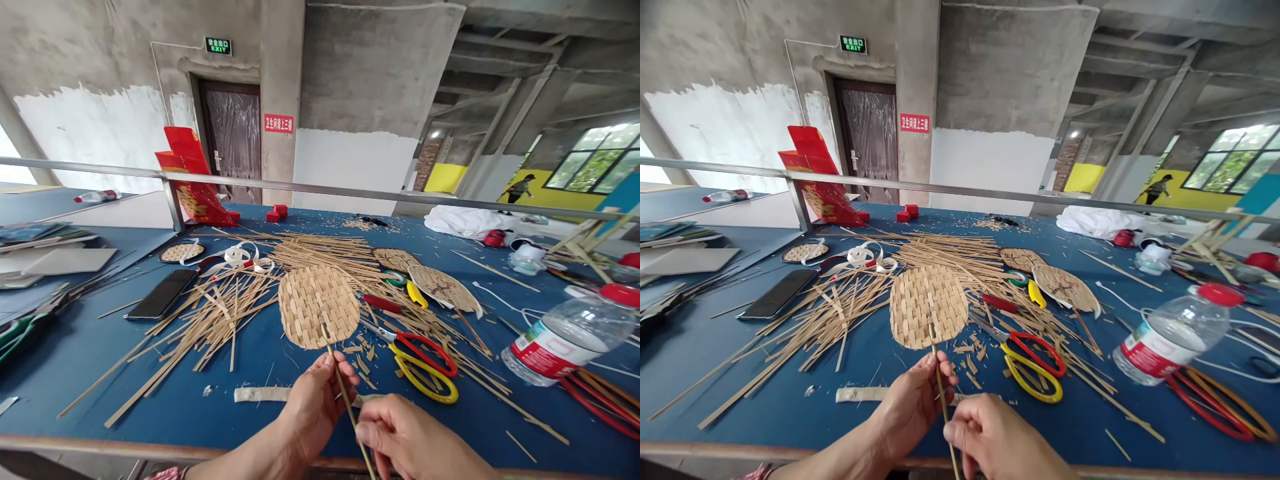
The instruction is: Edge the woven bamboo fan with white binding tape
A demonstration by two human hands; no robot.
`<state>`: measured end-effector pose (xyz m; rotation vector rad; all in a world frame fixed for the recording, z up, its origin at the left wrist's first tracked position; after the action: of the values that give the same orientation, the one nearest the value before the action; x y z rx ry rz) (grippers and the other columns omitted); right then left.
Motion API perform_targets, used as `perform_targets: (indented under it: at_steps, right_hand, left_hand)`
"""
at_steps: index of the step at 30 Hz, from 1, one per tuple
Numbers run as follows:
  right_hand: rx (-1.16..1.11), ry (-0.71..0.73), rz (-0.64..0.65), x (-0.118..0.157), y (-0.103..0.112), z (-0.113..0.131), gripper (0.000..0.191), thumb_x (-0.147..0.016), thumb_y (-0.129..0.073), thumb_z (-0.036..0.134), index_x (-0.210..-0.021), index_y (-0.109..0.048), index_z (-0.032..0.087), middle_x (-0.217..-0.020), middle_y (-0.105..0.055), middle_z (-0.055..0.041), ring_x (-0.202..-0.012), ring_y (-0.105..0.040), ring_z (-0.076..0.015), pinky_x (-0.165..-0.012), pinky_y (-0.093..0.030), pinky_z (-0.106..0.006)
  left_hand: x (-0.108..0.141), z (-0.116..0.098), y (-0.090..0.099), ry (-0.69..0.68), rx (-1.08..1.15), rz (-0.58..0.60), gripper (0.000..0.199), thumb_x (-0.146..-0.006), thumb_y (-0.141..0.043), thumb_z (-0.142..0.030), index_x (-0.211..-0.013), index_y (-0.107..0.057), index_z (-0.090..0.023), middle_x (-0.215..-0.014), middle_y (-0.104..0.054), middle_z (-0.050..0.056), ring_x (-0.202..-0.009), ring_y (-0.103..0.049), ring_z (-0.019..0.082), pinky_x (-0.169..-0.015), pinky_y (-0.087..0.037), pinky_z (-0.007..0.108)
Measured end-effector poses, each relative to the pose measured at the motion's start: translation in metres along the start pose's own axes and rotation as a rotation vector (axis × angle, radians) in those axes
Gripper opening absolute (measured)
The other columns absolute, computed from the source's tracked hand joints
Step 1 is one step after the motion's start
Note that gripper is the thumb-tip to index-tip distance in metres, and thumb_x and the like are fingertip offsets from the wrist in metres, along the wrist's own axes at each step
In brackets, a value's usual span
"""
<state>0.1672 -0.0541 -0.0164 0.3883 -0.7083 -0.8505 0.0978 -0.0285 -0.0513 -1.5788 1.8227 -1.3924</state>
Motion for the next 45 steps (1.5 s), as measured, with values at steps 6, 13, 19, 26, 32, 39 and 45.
perform_targets:
  at_steps: [6,13,19,26,32,39,45]
  right_hand:
    - [-0.085,-0.062,-0.020,0.002,-0.008,-0.017,0.015,-0.076,-0.041,0.027,-0.067,-0.049,0.017,-0.054,-0.055,0.0023,-0.037,-0.039,-0.0046,-0.036,-0.026,-0.014]
    - [0.167,0.215,-0.450,0.012,0.078,0.036,0.019,-0.079,-0.041,0.031,-0.069,-0.053,0.020,-0.060,-0.054,0.0026,-0.054,-0.049,-0.0104,-0.051,-0.037,-0.019]
    - [0.489,0.416,-0.924,0.005,0.139,0.095,0.013,-0.074,-0.052,0.033,-0.074,-0.054,0.020,-0.078,-0.057,-0.0028,-0.073,-0.052,-0.0161,-0.064,-0.038,-0.026]
    - [0.605,0.339,-0.893,-0.036,0.144,0.102,0.020,-0.073,-0.053,0.036,-0.062,-0.051,0.019,-0.067,-0.059,-0.0008,-0.062,-0.052,-0.0136,-0.053,-0.034,-0.023]
    - [0.672,0.384,-0.877,-0.042,0.149,0.111,0.016,-0.074,-0.047,0.018,-0.059,-0.049,0.019,-0.060,-0.057,0.0005,-0.055,-0.049,-0.0114,-0.051,-0.031,-0.021]
    - [0.724,0.368,-1.021,-0.030,0.184,0.125,0.016,-0.077,-0.038,0.014,-0.064,-0.047,0.017,-0.073,-0.057,-0.0061,-0.072,-0.050,-0.0162,-0.064,-0.033,-0.024]
    - [0.738,0.312,-0.818,-0.039,0.156,0.118,0.027,-0.077,-0.045,0.034,-0.055,-0.053,0.019,-0.057,-0.059,0.0007,-0.049,-0.049,-0.0109,-0.047,-0.029,-0.021]
  left_hand:
    - [0.002,0.006,-0.004,0.014,-0.011,0.035,0.008,-0.079,-0.047,-0.022,-0.081,-0.051,-0.015,-0.069,-0.056,0.002,-0.061,-0.055,0.011,-0.063,-0.040,0.023]
    - [0.007,0.005,-0.011,-0.046,-0.140,0.113,0.013,-0.078,-0.051,-0.027,-0.078,-0.052,-0.014,-0.065,-0.055,0.002,-0.055,-0.052,0.010,-0.059,-0.038,0.023]
    - [0.012,0.017,-0.015,-0.029,-0.203,0.103,0.018,-0.075,-0.055,-0.031,-0.076,-0.051,-0.013,-0.066,-0.056,0.002,-0.054,-0.051,0.010,-0.059,-0.036,0.023]
    - [0.012,0.023,-0.016,-0.020,-0.208,0.118,0.026,-0.068,-0.061,-0.037,-0.074,-0.050,-0.015,-0.062,-0.057,0.001,-0.051,-0.052,0.010,-0.055,-0.034,0.022]
    - [0.013,0.028,-0.012,0.021,-0.171,0.100,0.024,-0.070,-0.060,-0.036,-0.074,-0.049,-0.015,-0.061,-0.057,0.000,-0.048,-0.052,0.009,-0.051,-0.034,0.021]
    - [0.017,0.033,-0.005,0.091,-0.120,0.023,0.016,-0.075,-0.055,-0.029,-0.077,-0.048,-0.015,-0.062,-0.056,-0.001,-0.047,-0.053,0.009,-0.048,-0.037,0.021]
    - [0.016,0.030,-0.008,0.053,-0.135,0.062,0.026,-0.069,-0.061,-0.035,-0.076,-0.047,-0.015,-0.061,-0.056,-0.001,-0.047,-0.052,0.009,-0.048,-0.037,0.021]
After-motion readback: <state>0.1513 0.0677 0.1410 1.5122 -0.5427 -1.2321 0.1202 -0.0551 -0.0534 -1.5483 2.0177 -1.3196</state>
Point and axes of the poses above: each hand's wrist, its own x-axis away from the middle knuckle, its own y-axis out of the back of the hand, z = x × y, the point moved 9 cm from there along -x, towards the middle knuckle
